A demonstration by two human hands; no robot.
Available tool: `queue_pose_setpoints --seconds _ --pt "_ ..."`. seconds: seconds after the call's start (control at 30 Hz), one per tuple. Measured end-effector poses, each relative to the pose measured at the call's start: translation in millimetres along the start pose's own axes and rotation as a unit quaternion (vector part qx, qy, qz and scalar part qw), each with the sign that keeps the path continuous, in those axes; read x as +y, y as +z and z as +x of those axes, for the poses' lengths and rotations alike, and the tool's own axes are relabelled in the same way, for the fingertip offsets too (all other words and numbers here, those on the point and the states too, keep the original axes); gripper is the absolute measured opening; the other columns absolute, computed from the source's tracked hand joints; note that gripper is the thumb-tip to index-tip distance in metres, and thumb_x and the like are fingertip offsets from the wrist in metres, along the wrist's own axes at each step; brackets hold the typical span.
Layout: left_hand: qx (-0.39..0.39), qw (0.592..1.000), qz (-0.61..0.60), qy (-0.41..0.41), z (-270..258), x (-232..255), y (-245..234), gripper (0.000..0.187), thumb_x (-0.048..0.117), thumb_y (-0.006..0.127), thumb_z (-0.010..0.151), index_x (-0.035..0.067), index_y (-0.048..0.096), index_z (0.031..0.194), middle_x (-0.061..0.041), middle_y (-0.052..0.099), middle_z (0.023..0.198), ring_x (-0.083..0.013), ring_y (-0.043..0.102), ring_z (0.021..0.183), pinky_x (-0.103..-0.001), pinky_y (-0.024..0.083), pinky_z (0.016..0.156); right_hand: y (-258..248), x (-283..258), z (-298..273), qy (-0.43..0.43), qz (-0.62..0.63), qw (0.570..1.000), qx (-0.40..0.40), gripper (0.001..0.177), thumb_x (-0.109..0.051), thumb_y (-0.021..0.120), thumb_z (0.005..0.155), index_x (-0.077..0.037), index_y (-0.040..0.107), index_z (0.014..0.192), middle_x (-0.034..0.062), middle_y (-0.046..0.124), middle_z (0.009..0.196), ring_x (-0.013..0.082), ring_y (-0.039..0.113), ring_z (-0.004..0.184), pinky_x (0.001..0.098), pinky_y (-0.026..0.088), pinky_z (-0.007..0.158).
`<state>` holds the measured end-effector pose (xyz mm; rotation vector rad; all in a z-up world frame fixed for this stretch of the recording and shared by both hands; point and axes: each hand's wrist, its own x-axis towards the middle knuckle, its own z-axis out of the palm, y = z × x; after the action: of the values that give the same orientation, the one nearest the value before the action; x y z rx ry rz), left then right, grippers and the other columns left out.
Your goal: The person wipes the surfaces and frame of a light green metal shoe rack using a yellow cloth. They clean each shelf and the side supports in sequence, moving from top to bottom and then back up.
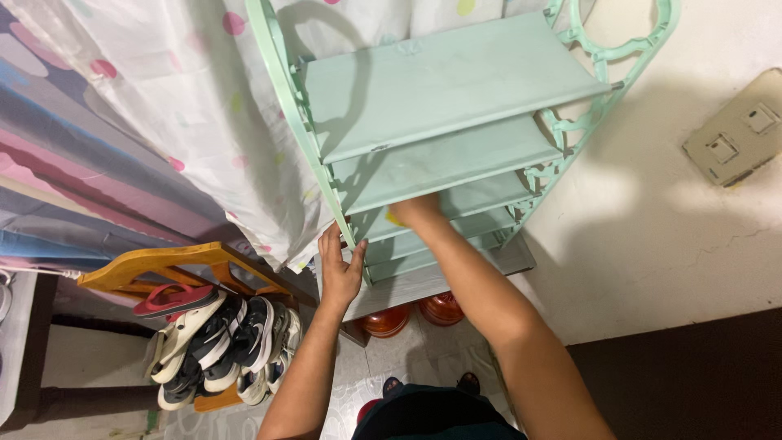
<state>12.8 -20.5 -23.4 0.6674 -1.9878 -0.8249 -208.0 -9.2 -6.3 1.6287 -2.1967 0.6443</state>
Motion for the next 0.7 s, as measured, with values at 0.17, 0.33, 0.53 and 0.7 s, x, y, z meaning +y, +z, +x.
queue_pose_setpoints --seconds 0.17,0.33,0.53,0.7 --pt "-0.002 1.0 0.0 -0.012 1 -1 0 0.058 0.012 0.072 0.094 0.006 0.048 0.146 -0.016 0.056 0.14 -0.033 0.05 0.127 -0.041 0.048 0.104 -59 -20 -12 0.134 0.124 0.969 -0.167 0.042 -0.026 0.071 0.084 -0.017 0.066 0.125 0.0146 0.066 0.125 0.0367 0.062 0.112 0.0486 0.049 0.093" --pt "0.006 1.0 0.024 0.01 0 -3 5 0.058 0.011 0.071 0.093 0.005 0.048 0.146 -0.016 0.056 0.142 -0.0352 0.049 0.129 -0.045 0.041 0.11 -49 -57 -3 0.115 0.171 0.966 -0.157 0.037 -0.019 0.068 0.083 -0.016 0.071 0.12 0.0134 0.07 0.123 0.0351 0.064 0.115 0.0468 0.05 0.097" --pt "0.006 0.999 0.034 0.007 0 3 3 0.057 0.013 0.071 0.094 0.006 0.048 0.146 -0.016 0.056 0.141 -0.0363 0.048 0.13 -0.046 0.039 0.111 17 -49 24 0.074 0.159 0.979 -0.104 0.036 -0.024 0.064 0.088 -0.014 0.069 0.122 0.0152 0.068 0.124 0.035 0.063 0.116 0.0476 0.047 0.098" --pt "0.003 0.999 0.034 -0.008 0 6 3 0.058 0.014 0.071 0.094 0.006 0.047 0.146 -0.014 0.057 0.142 -0.0344 0.049 0.129 -0.043 0.043 0.106 67 -15 28 0.068 0.19 0.962 -0.185 0.041 -0.036 0.057 0.094 -0.016 0.067 0.129 0.0136 0.065 0.134 0.0325 0.06 0.123 0.0467 0.044 0.106"
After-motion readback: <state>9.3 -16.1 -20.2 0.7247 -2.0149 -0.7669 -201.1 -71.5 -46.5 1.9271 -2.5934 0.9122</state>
